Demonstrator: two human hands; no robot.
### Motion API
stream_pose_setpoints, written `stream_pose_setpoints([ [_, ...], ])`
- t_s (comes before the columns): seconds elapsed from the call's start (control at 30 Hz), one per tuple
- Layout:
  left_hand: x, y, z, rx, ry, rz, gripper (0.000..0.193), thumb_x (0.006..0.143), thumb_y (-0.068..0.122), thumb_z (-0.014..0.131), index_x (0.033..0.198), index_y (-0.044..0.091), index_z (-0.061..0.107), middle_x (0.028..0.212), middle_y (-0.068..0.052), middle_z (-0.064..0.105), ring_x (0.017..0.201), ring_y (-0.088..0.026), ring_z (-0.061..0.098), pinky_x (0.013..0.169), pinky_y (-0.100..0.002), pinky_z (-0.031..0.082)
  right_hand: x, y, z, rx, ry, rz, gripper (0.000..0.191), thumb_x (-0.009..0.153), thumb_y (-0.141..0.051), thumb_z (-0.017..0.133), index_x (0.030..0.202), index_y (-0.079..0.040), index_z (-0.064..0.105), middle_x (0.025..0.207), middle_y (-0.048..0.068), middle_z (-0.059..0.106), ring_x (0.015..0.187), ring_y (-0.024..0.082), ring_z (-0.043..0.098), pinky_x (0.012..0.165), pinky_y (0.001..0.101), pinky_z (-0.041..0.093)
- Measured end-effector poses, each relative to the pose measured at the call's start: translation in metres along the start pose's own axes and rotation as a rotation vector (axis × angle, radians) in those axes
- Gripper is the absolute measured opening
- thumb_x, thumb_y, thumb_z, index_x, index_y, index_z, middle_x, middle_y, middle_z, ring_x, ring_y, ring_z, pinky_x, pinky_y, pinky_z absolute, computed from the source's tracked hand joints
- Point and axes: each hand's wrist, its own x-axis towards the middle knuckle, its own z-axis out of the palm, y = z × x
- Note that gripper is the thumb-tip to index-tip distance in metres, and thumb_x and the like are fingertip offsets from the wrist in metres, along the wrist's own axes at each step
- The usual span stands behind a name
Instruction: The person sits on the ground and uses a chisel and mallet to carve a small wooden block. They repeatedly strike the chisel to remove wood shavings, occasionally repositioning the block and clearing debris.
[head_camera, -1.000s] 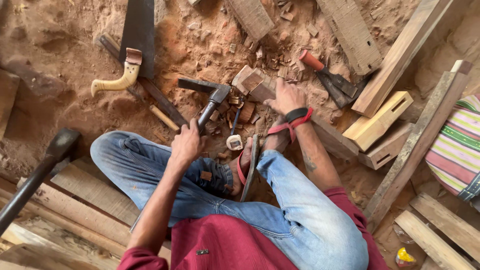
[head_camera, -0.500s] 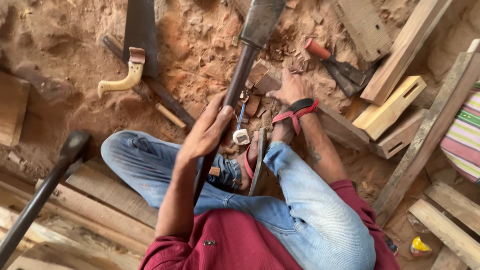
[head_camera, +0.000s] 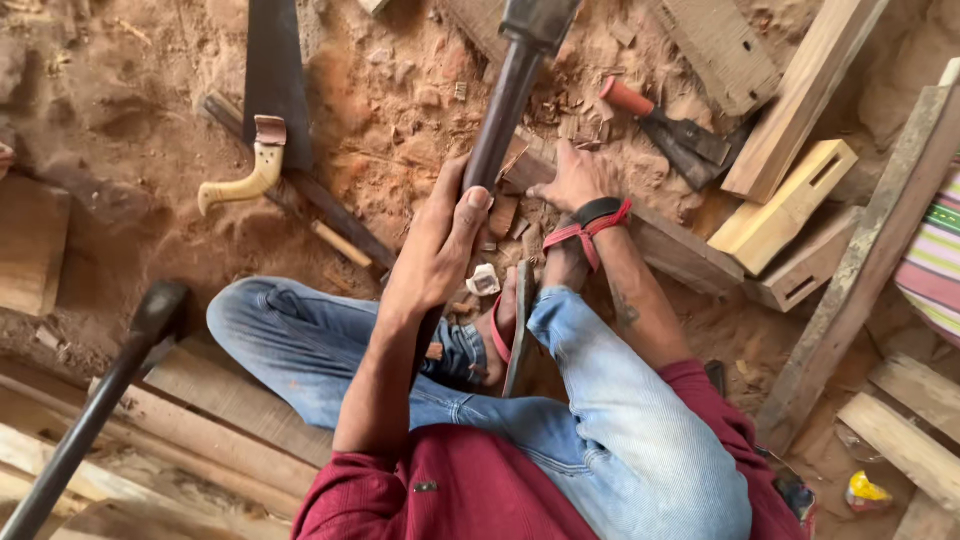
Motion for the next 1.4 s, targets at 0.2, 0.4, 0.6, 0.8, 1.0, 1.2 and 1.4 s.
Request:
stream_pose_setpoints([
  [0.2, 0.011, -0.032, 0.021, 0.155, -0.104, -0.397, 0.043, 0.110, 0.039, 0.037, 0.138, 0.010, 0.052, 0.076, -0.004, 0.057, 0.063, -0.017, 0.055, 0.056, -0.037, 0.048, -0.009, -0.011, -0.016, -0.022, -0.017, -0.001, 0.074, 0.075, -0.058, 0.085, 0.117, -0.004, 0.056, 0.104, 0.023, 0.074, 0.099, 0.042, 0.070, 0.094, 0.0557, 0.050],
  [0.4, 0.017, -0.022, 0.009, 0.144, 0.036, -0.061, 0.043, 0.109, 0.036, 0.044, 0.142, 0.009, 0.050, 0.075, -0.003, 0.061, 0.066, -0.013, 0.062, 0.060, -0.034, 0.051, -0.016, -0.020, -0.026, -0.044, -0.026, 0.061, 0.075, 0.072, -0.056, 0.086, 0.121, -0.007, 0.055, 0.108, 0.024, 0.071, 0.101, 0.045, 0.068, 0.088, 0.0561, 0.051],
  [0.6, 0.008, 0.003, 0.001, 0.036, -0.041, -0.028, 0.046, 0.108, 0.038, 0.042, 0.144, 0.009, 0.047, 0.071, -0.002, 0.054, 0.058, -0.014, 0.054, 0.053, -0.033, 0.047, -0.010, -0.018, -0.024, -0.019, -0.063, 0.063, 0.076, 0.072, -0.058, 0.086, 0.118, -0.005, 0.056, 0.107, 0.024, 0.072, 0.102, 0.044, 0.069, 0.093, 0.0553, 0.050],
  [0.8, 0.018, -0.036, 0.020, 0.092, -0.010, -0.183, 0.045, 0.108, 0.040, 0.042, 0.137, 0.007, 0.052, 0.078, 0.000, 0.059, 0.067, -0.012, 0.058, 0.058, -0.032, 0.050, -0.012, -0.008, -0.015, -0.014, -0.022, 0.025, 0.099, 0.074, -0.059, 0.085, 0.142, -0.003, 0.042, 0.106, 0.026, 0.073, 0.099, 0.045, 0.070, 0.089, 0.0550, 0.051],
  [1.0, 0.018, -0.007, -0.005, 0.000, -0.018, -0.031, 0.043, 0.107, 0.040, 0.040, 0.133, 0.007, 0.051, 0.074, 0.001, 0.053, 0.058, -0.010, 0.053, 0.048, -0.027, 0.045, -0.007, -0.012, -0.018, -0.009, 0.004, 0.011, 0.103, 0.068, -0.056, 0.088, 0.143, -0.004, 0.039, 0.109, 0.024, 0.072, 0.097, 0.044, 0.069, 0.086, 0.0540, 0.053],
  [1.2, 0.014, -0.022, -0.002, -0.010, -0.101, -0.119, 0.040, 0.113, 0.037, 0.040, 0.131, 0.003, 0.053, 0.079, -0.001, 0.053, 0.060, -0.009, 0.050, 0.048, -0.027, 0.044, -0.003, -0.010, -0.017, -0.053, -0.039, 0.030, 0.079, 0.070, -0.059, 0.088, 0.120, -0.005, 0.057, 0.108, 0.024, 0.072, 0.102, 0.045, 0.067, 0.092, 0.0554, 0.050],
  [1.4, 0.024, -0.035, 0.027, 0.053, -0.025, -0.177, 0.048, 0.107, 0.036, 0.044, 0.146, 0.007, 0.046, 0.077, -0.008, 0.061, 0.062, -0.015, 0.062, 0.060, -0.035, 0.053, -0.002, -0.014, -0.018, -0.005, -0.006, 0.058, 0.091, 0.070, -0.057, 0.086, 0.133, -0.005, 0.046, 0.110, 0.023, 0.072, 0.104, 0.045, 0.068, 0.095, 0.0558, 0.049],
])
